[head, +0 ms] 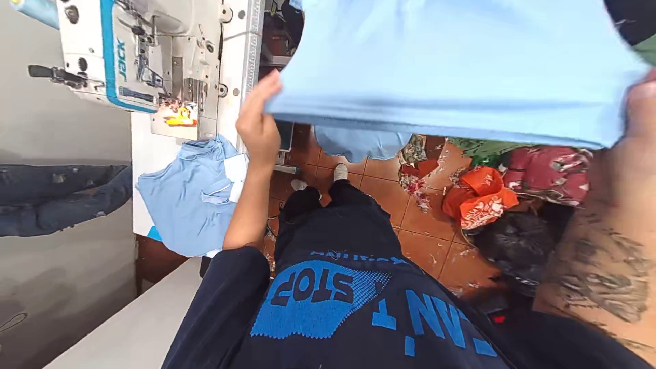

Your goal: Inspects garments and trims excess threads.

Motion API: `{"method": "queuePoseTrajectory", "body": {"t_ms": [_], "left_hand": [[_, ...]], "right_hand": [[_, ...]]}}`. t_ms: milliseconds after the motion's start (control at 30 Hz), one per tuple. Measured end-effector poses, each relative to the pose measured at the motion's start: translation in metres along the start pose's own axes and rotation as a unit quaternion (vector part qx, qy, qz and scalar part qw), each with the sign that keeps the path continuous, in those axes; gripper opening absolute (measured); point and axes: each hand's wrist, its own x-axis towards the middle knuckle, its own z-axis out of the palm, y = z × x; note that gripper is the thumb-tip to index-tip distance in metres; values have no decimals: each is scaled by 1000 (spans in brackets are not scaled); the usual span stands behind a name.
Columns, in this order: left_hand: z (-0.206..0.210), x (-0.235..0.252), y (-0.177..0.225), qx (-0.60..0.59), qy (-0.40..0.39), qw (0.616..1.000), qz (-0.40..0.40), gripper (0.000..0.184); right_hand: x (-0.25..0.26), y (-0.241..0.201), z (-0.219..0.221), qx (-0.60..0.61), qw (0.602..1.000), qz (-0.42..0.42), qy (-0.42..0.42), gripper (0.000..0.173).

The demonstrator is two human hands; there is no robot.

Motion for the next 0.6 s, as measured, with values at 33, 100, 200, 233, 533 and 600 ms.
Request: {"method": "queuePoseTrajectory", "body": {"t_ms": [33,100,200,233,533,600], "left_hand": [[8,-23,-9,14,-31,999,-30,35],[26,-74,-26,37,-94,991,-87,37],[59,-151,-53,58,-202,965,-155,35],[68,-174,-63,56,-272,942,-190,36],[96,-238,-97,127,-722,522,-436,41],[94,-233,-104,109,-671,576,-454,40]], "right_hand": [[-10,19,8,21,999,-21,-19,31],[-30,60,31,-2,999,4,-51,33],[-61,132,70,-72,990,83,-93,34],[-73,158,81,-114,977,123,-129,33],[-139,223,124,-248,734,340,-532,37],[-130,217,132,-234,744,339,-526,37]]}}
